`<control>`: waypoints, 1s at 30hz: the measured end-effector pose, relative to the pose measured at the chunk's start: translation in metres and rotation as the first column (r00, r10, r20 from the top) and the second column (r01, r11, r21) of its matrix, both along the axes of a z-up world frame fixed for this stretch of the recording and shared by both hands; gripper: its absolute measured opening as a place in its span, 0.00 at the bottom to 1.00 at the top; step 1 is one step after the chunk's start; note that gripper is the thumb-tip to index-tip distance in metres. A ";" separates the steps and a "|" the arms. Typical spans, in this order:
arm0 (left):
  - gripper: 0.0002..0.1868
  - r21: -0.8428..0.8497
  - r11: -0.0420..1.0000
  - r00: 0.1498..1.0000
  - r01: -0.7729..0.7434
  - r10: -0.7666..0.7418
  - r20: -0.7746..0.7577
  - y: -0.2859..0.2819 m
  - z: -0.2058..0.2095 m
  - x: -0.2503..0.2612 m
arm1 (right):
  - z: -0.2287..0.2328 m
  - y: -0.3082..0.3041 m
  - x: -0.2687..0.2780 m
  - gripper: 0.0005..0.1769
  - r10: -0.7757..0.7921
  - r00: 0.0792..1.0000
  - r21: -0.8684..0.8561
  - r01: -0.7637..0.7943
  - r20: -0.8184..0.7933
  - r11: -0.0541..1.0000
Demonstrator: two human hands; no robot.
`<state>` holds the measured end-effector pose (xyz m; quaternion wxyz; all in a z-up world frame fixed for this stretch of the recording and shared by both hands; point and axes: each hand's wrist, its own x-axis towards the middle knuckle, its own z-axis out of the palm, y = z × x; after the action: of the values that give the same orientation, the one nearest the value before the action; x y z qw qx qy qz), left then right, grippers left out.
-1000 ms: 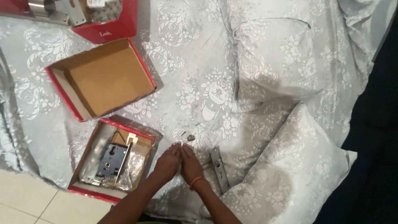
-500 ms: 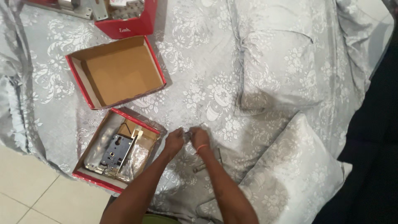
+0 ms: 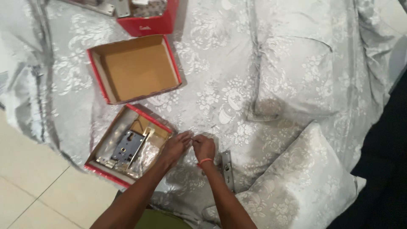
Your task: The person unpacks a mortise lock set from a red box, inspects the metal components and plastic bags, and then repacks them into the box. The person closes the box and places it on a nearby surface.
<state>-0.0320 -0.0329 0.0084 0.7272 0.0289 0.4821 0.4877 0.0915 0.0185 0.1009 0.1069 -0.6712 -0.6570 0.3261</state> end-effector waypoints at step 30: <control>0.37 0.045 0.991 0.991 0.128 -0.125 -0.053 -0.007 0.111 -0.053 | -0.081 0.043 0.074 0.12 0.032 0.989 0.226 0.002 -0.145 0.974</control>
<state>-0.0854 -0.0401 0.1194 0.7436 0.0889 0.4854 0.4512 0.1656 0.0611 0.0199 0.2283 -0.6237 -0.6852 0.2991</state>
